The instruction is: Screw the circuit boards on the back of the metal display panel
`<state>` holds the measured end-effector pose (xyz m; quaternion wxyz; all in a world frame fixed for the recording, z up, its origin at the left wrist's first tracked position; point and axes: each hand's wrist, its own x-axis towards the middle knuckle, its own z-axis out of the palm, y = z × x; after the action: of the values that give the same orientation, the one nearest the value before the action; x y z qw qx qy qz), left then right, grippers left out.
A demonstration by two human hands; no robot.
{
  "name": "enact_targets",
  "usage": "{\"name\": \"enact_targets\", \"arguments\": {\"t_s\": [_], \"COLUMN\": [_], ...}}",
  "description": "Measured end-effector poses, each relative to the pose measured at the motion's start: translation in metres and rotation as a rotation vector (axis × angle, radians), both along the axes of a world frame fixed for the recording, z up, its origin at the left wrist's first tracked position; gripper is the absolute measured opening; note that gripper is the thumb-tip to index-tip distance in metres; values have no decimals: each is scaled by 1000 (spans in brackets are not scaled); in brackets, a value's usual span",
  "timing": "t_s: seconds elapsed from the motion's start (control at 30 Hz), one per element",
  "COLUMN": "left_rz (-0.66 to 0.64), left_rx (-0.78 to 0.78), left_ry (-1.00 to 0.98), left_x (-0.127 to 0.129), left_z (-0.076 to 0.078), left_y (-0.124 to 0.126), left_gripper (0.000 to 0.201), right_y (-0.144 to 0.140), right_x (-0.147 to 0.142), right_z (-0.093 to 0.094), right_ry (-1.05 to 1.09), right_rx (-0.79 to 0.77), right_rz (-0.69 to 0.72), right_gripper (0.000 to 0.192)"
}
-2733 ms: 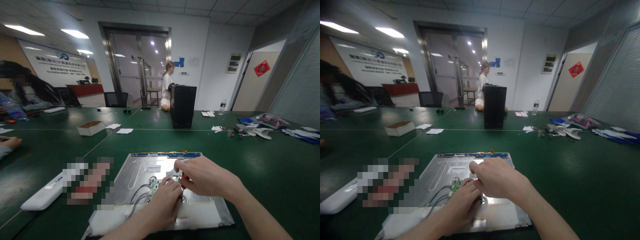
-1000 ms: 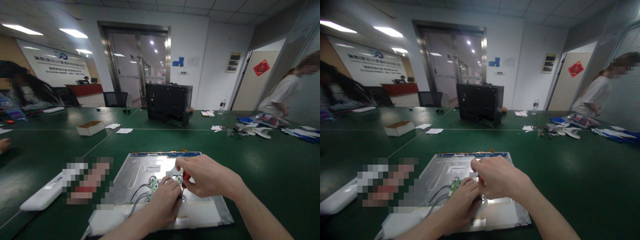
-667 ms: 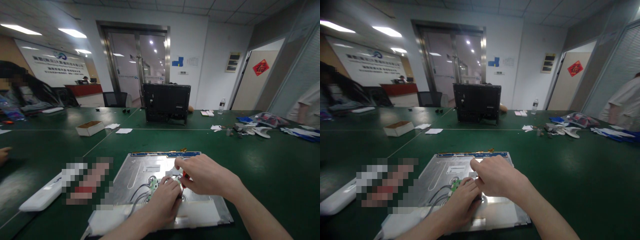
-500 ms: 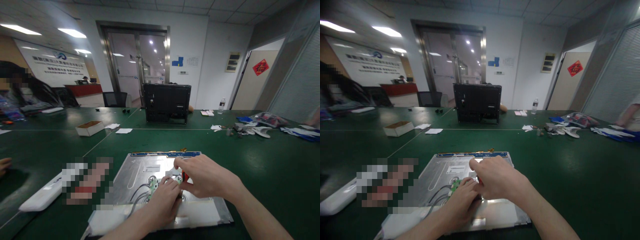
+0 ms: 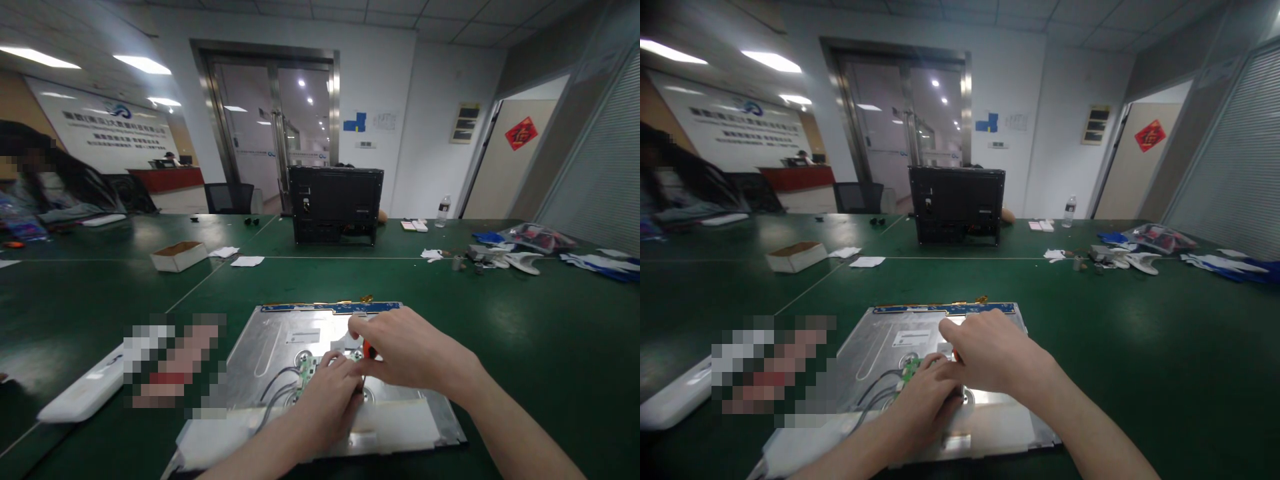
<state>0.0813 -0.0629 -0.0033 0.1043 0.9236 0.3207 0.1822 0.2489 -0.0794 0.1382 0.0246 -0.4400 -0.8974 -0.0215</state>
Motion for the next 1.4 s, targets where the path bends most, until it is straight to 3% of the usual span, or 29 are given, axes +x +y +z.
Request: {"name": "enact_targets", "arguments": {"t_s": [0.3, 0.6, 0.9, 1.07, 1.4], "left_rz": [-1, 0, 25, 14, 27], "left_rx": [-5, -9, 3, -2, 12], "left_ry": [53, 76, 81, 85, 59], "left_x": [0, 0, 3, 2, 1], "left_z": [2, -7, 3, -1, 3], "left_y": [0, 4, -2, 1, -2], "left_gripper": [16, 15, 11, 15, 13], "right_y": [1, 0, 3, 3, 8], "right_x": [0, 0, 0, 2, -1], "right_z": [0, 0, -1, 0, -3], "right_ry": [7, -18, -9, 9, -37], "right_rx": [0, 30, 8, 0, 49], "right_rz": [40, 44, -21, 47, -13], "right_gripper": [19, 15, 20, 22, 18]}}
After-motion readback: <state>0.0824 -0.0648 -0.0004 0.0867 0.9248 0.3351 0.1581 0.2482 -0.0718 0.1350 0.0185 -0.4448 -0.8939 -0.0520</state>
